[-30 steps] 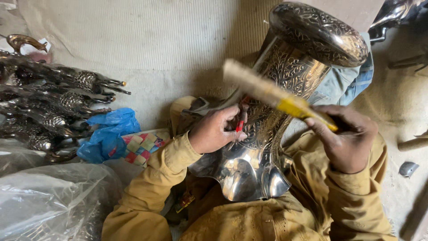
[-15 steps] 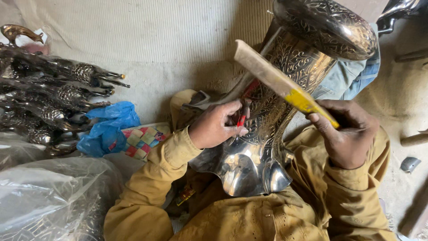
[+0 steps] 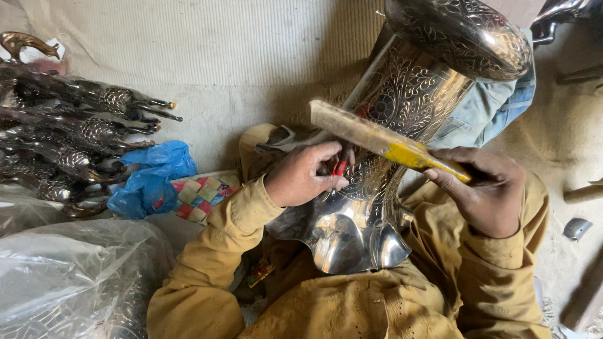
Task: The person sits on the floor holding a large brass vase-like object on their lap and engraves decorative floral patterns into its surface, striking a chisel with a wooden mallet while repositioning the chisel along the design. Finished engraved metal pieces lie on the floor beside them.
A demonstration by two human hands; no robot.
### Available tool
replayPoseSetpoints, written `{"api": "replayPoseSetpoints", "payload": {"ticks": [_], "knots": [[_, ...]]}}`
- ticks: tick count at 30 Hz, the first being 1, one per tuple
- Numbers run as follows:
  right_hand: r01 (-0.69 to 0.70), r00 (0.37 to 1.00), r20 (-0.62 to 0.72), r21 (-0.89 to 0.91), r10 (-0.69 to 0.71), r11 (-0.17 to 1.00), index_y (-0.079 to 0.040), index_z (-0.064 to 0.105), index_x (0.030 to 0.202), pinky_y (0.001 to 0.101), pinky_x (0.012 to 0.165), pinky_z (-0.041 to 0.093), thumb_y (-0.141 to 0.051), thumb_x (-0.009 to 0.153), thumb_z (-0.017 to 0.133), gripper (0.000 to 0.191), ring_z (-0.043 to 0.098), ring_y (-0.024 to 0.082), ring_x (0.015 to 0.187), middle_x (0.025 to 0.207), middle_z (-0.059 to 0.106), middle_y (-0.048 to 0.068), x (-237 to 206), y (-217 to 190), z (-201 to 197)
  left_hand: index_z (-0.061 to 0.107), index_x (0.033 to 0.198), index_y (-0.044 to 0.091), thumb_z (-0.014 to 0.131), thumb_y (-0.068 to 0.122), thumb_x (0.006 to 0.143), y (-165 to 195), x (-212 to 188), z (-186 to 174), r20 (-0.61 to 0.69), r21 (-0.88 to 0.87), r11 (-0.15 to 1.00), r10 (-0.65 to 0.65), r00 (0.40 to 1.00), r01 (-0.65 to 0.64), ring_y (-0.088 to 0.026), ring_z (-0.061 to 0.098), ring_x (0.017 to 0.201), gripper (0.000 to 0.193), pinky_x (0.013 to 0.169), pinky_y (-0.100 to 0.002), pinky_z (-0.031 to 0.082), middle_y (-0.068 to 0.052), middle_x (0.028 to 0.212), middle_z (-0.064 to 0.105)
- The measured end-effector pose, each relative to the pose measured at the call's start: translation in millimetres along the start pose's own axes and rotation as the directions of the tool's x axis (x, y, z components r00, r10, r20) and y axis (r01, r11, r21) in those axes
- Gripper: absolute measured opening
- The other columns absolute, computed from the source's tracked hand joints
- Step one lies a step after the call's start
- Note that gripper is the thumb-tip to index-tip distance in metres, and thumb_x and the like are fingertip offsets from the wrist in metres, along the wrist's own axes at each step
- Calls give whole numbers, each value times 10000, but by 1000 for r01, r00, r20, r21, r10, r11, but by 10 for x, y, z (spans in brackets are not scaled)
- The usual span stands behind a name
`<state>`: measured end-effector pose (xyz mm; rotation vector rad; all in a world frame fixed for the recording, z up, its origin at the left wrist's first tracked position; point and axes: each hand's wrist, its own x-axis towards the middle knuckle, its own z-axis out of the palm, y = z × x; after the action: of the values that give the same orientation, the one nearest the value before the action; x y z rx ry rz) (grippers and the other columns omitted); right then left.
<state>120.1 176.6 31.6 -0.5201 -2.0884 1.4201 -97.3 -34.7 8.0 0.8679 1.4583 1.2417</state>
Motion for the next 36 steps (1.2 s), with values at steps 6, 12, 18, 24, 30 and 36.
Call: {"api": "replayPoseSetpoints", "payload": {"ticks": [6,12,18,24,30,36], "knots": [[-32,999,-5,58,33,998,34,733,1154,245,752,605,-48,965,803,217,738,137,838,1055,764,147,4,13,21,597,1248,-13,777,-46,857,-28,19,-1,3,-2,995,99,995,-99,-71,599,1052,431,901,-264,600,-17,1162,626],[-134,991,-4,51,134,990,31,744,1138,282,673,583,-46,938,788,219,718,154,745,1000,770,149,-25,35,-6,607,1218,-20,778,-41,872,12,12,-7,12,33,999,-3,1000,3,-83,592,900,386,780,-263,593,-43,1022,598],[-130,991,26,69,128,989,34,744,1108,260,646,589,-44,932,790,197,731,152,747,1005,770,150,-55,123,-54,625,1285,-23,756,-21,896,-80,-13,-24,20,19,1000,9,1000,-9,-93,619,912,411,799,-272,597,-46,1085,643],[-107,994,-28,48,109,993,29,747,1145,244,713,572,-55,960,793,208,706,137,756,988,762,150,-108,186,-44,486,1410,-123,853,23,832,-266,8,-35,-66,183,974,149,987,-135,-152,625,1131,700,935,-309,588,-103,1360,556],[-94,995,-30,82,97,992,25,740,1119,232,715,576,-46,961,794,181,709,117,773,1013,757,145,-132,238,-40,531,1382,-88,819,49,847,-142,-26,-21,-27,124,992,4,1000,0,-126,638,935,623,806,-286,605,-98,1079,654],[-93,988,-117,98,104,991,22,732,1146,229,745,576,-38,956,799,210,710,112,788,1025,752,131,-177,233,14,604,1326,-47,758,19,911,-23,-30,-55,46,49,999,13,999,-15,-114,641,917,449,834,-265,600,-64,1116,652]]}}
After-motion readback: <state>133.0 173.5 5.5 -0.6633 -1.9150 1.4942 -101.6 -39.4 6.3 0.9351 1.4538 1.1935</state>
